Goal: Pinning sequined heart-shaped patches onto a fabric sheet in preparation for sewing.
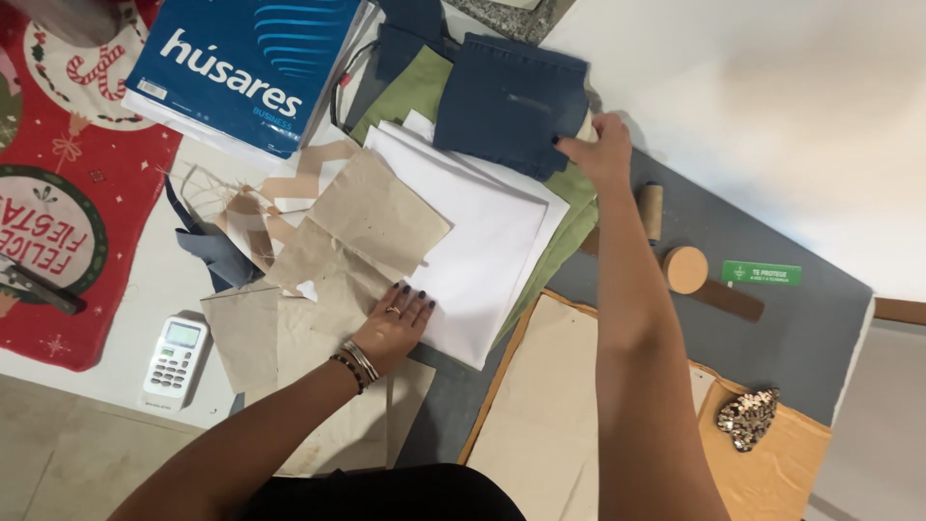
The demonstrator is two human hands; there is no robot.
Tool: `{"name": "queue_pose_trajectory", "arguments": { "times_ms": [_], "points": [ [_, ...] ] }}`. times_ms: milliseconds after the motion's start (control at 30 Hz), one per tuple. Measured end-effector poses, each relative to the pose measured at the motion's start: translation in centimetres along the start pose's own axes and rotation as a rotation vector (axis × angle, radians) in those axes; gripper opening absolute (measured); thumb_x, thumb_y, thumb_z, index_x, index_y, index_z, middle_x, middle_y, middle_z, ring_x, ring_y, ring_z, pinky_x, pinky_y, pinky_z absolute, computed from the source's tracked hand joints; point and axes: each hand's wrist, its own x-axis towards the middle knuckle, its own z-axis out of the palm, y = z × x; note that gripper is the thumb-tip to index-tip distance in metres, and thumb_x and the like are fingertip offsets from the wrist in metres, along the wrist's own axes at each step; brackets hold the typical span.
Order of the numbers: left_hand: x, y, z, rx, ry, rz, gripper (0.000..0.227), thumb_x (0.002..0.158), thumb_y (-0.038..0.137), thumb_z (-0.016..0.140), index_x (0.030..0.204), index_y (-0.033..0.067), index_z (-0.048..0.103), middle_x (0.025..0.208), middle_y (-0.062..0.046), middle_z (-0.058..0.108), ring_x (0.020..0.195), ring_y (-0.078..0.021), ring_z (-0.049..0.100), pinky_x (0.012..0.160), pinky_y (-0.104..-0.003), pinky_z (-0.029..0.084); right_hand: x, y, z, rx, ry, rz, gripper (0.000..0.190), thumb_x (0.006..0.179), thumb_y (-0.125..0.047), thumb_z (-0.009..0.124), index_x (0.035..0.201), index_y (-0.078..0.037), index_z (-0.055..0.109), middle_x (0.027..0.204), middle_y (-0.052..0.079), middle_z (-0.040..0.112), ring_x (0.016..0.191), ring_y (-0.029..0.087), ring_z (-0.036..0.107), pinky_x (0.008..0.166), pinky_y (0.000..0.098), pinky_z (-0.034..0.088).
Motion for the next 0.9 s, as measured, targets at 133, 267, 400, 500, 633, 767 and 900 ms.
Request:
{"name": "queue_pose_trajectory", "arguments": {
  "times_ms": [133, 267, 400, 500, 633, 767, 900],
  "points": [
    [-0.4, 0.2, 0.7, 0.017, -0.029, 0.003, 0.045, 0.086, 0.01, 0.063, 0.131, 0.0097, 0.067, 0.127, -0.019, 0.07, 0.114, -0.0401, 0.067, 0.115, -0.06, 0.04, -2.7, -2.4, -1.0, -0.031, 0.027, -0.098, 0.078, 0.063, -0.052, 0.096, 0.111, -0.016, 0.046, 0.111, 0.011, 0.051, 0.112, 0.037, 0.062, 0.092, 0.0484, 0.051],
    [-0.3, 0.0, 0.4, 0.031, -0.077, 0.026, 0.047, 0.087, 0.012, 0.063, 0.133, 0.0087, 0.065, 0.128, -0.02, 0.069, 0.116, -0.0402, 0.067, 0.116, -0.061, 0.037, -5.2, -5.7, -1.9, -0.001, 0.104, -0.226, 0.102, 0.077, -0.071, 0.084, 0.151, -0.018, 0.038, 0.133, 0.021, 0.059, 0.125, 0.043, 0.061, 0.1, 0.0562, 0.05],
    [0.3, -0.1, -0.8, 0.029, -0.119, 0.031, 0.05, 0.086, 0.012, 0.065, 0.135, 0.0079, 0.064, 0.13, -0.02, 0.068, 0.117, -0.0406, 0.066, 0.118, -0.062, 0.035, -5.9, -6.4, -0.2, -0.196, 0.487, -0.592, 0.068, 0.081, -0.023, 0.074, 0.146, -0.016, 0.055, 0.135, 0.016, 0.048, 0.12, 0.041, 0.059, 0.089, 0.0502, 0.056],
    [-0.2, 0.1, 0.3, 0.043, -0.085, 0.021, 0.05, 0.085, 0.011, 0.064, 0.135, 0.0102, 0.065, 0.129, -0.019, 0.069, 0.116, -0.0405, 0.067, 0.116, -0.062, 0.036, -6.5, -6.7, 2.5, -0.016, 0.245, -0.254, 0.051, 0.087, -0.033, 0.084, 0.13, -0.013, 0.067, 0.113, 0.015, 0.07, 0.106, 0.039, 0.071, 0.089, 0.051, 0.058],
    [0.0, 0.3, 0.1, 0.027, -0.123, -0.006, 0.051, 0.086, 0.012, 0.063, 0.136, 0.0078, 0.063, 0.13, -0.019, 0.068, 0.119, -0.042, 0.065, 0.117, -0.062, 0.033, -4.6, -4.6, 5.7, -0.053, 0.378, -0.048, 0.044, 0.082, -0.042, 0.087, 0.117, -0.027, 0.064, 0.093, -0.002, 0.069, 0.097, 0.027, 0.074, 0.087, 0.0462, 0.058],
    [0.8, 0.4, -2.4, -0.121, -0.332, -0.102, 0.058, 0.086, 0.028, 0.067, 0.142, 0.0152, 0.058, 0.137, -0.011, 0.065, 0.13, -0.0326, 0.058, 0.123, -0.059, 0.019, -7.7, -8.3, 4.1, 0.022, 0.494, -0.081, 0.021, 0.086, -0.034, 0.077, 0.104, -0.027, 0.07, 0.089, -0.002, 0.073, 0.092, 0.025, 0.075, 0.081, 0.0396, 0.059],
    [4.5, -1.8, -9.4, -0.988, 0.05, -0.53, 0.063, 0.088, 0.042, 0.075, 0.135, 0.0014, 0.063, 0.132, -0.023, 0.067, 0.128, -0.0443, 0.058, 0.12, -0.061, 0.026, -18.6, -17.5, 0.3, -0.089, 0.572, -0.625, 0.001, 0.085, -0.015, 0.076, 0.084, -0.015, 0.075, 0.088, 0.003, 0.066, 0.082, 0.025, 0.069, 0.073, 0.0335, 0.056]
  ]
}}
